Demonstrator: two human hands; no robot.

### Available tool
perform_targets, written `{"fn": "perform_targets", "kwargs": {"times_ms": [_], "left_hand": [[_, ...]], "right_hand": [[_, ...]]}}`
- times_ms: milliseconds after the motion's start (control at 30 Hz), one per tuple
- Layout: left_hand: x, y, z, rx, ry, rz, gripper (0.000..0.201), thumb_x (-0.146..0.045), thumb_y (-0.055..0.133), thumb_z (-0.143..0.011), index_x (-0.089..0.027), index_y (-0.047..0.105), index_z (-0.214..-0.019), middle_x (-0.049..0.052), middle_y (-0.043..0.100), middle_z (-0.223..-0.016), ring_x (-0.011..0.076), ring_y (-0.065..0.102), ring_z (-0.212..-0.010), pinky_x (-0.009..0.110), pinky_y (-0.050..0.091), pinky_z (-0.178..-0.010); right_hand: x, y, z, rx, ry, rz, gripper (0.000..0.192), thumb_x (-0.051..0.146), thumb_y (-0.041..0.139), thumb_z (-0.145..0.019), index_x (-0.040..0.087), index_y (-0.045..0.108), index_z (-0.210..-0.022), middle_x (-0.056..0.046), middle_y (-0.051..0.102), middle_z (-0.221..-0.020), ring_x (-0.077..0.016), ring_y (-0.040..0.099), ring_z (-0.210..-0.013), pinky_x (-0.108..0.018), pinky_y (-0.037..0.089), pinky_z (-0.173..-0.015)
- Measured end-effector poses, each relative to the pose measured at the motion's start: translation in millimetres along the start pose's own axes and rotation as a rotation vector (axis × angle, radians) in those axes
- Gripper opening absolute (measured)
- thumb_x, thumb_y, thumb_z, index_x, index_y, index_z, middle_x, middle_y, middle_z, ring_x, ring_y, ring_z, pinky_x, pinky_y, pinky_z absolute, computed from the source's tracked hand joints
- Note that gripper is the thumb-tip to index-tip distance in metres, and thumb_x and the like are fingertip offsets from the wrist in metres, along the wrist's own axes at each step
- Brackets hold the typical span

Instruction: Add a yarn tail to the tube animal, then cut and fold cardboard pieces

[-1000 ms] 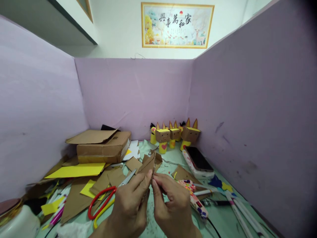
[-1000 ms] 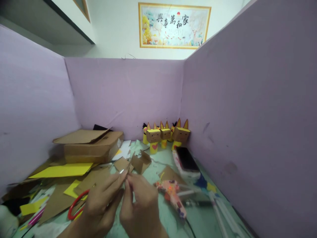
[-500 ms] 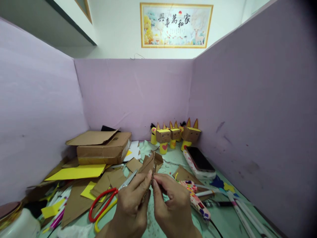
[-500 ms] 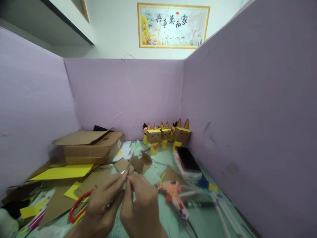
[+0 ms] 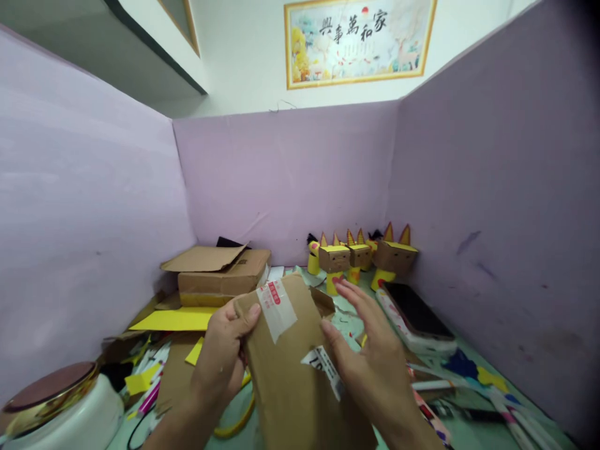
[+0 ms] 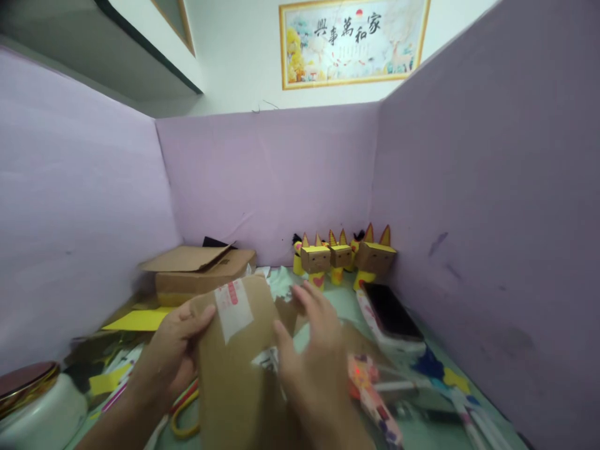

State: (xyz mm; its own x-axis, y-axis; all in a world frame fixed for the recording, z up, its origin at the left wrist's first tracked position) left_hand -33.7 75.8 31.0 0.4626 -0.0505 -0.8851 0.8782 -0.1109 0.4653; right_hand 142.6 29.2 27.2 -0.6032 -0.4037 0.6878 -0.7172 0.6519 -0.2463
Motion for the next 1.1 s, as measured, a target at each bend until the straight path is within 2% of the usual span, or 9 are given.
{"fn": "perform_targets", "kwargs": {"times_ms": [167,333,467,600,733,833,933,1033,1100], "left_hand": [[10.3,-1.4,-7.8,0.068,-0.063,0.002,0.036,-0.021,0.08,-0.053,-0.011,0.062,-0.082,0.005,0.071,-0.069,0.017,0.064,-0.058,0.028,0.052,-0.058],[32.4,7.7,-2.6,0.137,-0.114,-0.059,0.041,-0.027,0.081,-0.052,-0.01,0.062,-0.084,0.004,0.07,-0.068,0.0171,0.063,-0.057,0.027,0.05,-0.057],[46.3,11.1,0.4,0.193,-0.147,-0.13,0.039,-0.03,0.079,-0.056,-0.011,0.061,-0.085,0.003,0.069,-0.067,0.017,0.063,-0.058,0.027,0.049,-0.058],[49.7,8.0,-0.7,0.357,-0.183,-0.243,0.035,-0.032,0.078,-0.058,-0.012,0.062,-0.082,0.001,0.067,-0.064,0.016,0.062,-0.059,0.025,0.047,-0.058],[44.3,6.1,-0.9,0.52,-0.282,-0.348,0.033,-0.037,0.076,-0.061,-0.012,0.062,-0.079,0.004,0.067,-0.067,0.0173,0.063,-0.061,0.026,0.048,-0.058],[33.0,7.1,-3.5,0.573,-0.252,-0.504,0.027,-0.036,0.071,-0.065,-0.013,0.062,-0.076,0.004,0.067,-0.069,0.0157,0.061,-0.06,0.023,0.046,-0.056],[16.0,6.8,-6.5,0.447,0.037,-0.851,0.018,-0.028,0.064,-0.069,-0.016,0.063,-0.083,0.002,0.066,-0.072,0.0154,0.059,-0.061,0.024,0.044,-0.055],[-6.4,10.3,8.8,0.085,0.653,-1.187,0.03,-0.02,0.058,-0.074,-0.02,0.06,-0.103,0.004,0.064,-0.088,0.0162,0.057,-0.067,0.028,0.045,-0.062],[-7.7,19.6,29.8,0.05,0.977,-1.229,0.027,-0.016,0.055,-0.077,-0.019,0.058,-0.103,0.005,0.062,-0.089,0.0159,0.057,-0.071,0.027,0.046,-0.066]], "right_hand": [[-30.8,12.9,10.4,0.413,0.57,-0.571,0.064,0.039,0.069,-0.062,0.014,0.049,-0.118,-0.016,0.061,-0.113,-0.0284,0.062,-0.097,-0.047,0.048,-0.085],[-31.5,23.2,38.6,0.754,0.789,-0.981,0.048,0.03,0.077,-0.058,0.013,0.061,-0.1,-0.01,0.07,-0.09,-0.0231,0.067,-0.078,-0.034,0.051,-0.071],[-41.9,23.8,51.2,0.714,0.902,-1.018,0.046,0.026,0.08,-0.055,0.012,0.063,-0.095,-0.008,0.071,-0.081,-0.021,0.067,-0.068,-0.031,0.051,-0.066],[-39.3,21.5,46.7,0.616,0.83,-1.072,0.043,0.029,0.079,-0.058,0.013,0.064,-0.096,-0.007,0.071,-0.081,-0.0182,0.066,-0.07,-0.028,0.049,-0.068],[-37.8,17.9,42.6,0.513,0.839,-1.027,0.038,0.033,0.081,-0.057,0.014,0.068,-0.087,-0.004,0.071,-0.074,-0.0144,0.064,-0.065,-0.024,0.046,-0.064],[-37.5,19.2,44.0,0.574,0.812,-0.991,0.032,0.035,0.079,-0.058,0.012,0.071,-0.078,-0.005,0.07,-0.067,-0.0122,0.061,-0.059,-0.021,0.043,-0.058],[-40.7,20.8,46.1,0.562,0.751,-0.934,0.026,0.033,0.078,-0.06,0.012,0.071,-0.072,-0.005,0.069,-0.064,-0.0124,0.059,-0.057,-0.021,0.042,-0.055],[-44.2,14.9,45.3,0.291,0.637,-0.839,0.019,0.033,0.073,-0.065,0.015,0.071,-0.073,-0.004,0.07,-0.07,-0.0153,0.061,-0.064,-0.025,0.046,-0.062],[-41.7,9.9,46.3,0.138,0.564,-0.723,0.016,0.032,0.07,-0.069,0.016,0.072,-0.073,-0.004,0.071,-0.071,-0.0169,0.062,-0.067,-0.027,0.047,-0.063]]}}
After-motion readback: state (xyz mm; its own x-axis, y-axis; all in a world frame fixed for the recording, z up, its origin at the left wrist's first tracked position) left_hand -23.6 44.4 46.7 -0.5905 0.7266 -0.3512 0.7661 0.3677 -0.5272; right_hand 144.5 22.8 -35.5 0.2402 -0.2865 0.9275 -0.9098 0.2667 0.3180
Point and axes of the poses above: each hand's wrist, its own z-axis away from the middle knuckle, its own y-axis out of the palm, x = y × z, the point moved 4 cm from there along -z, towards the middle knuckle
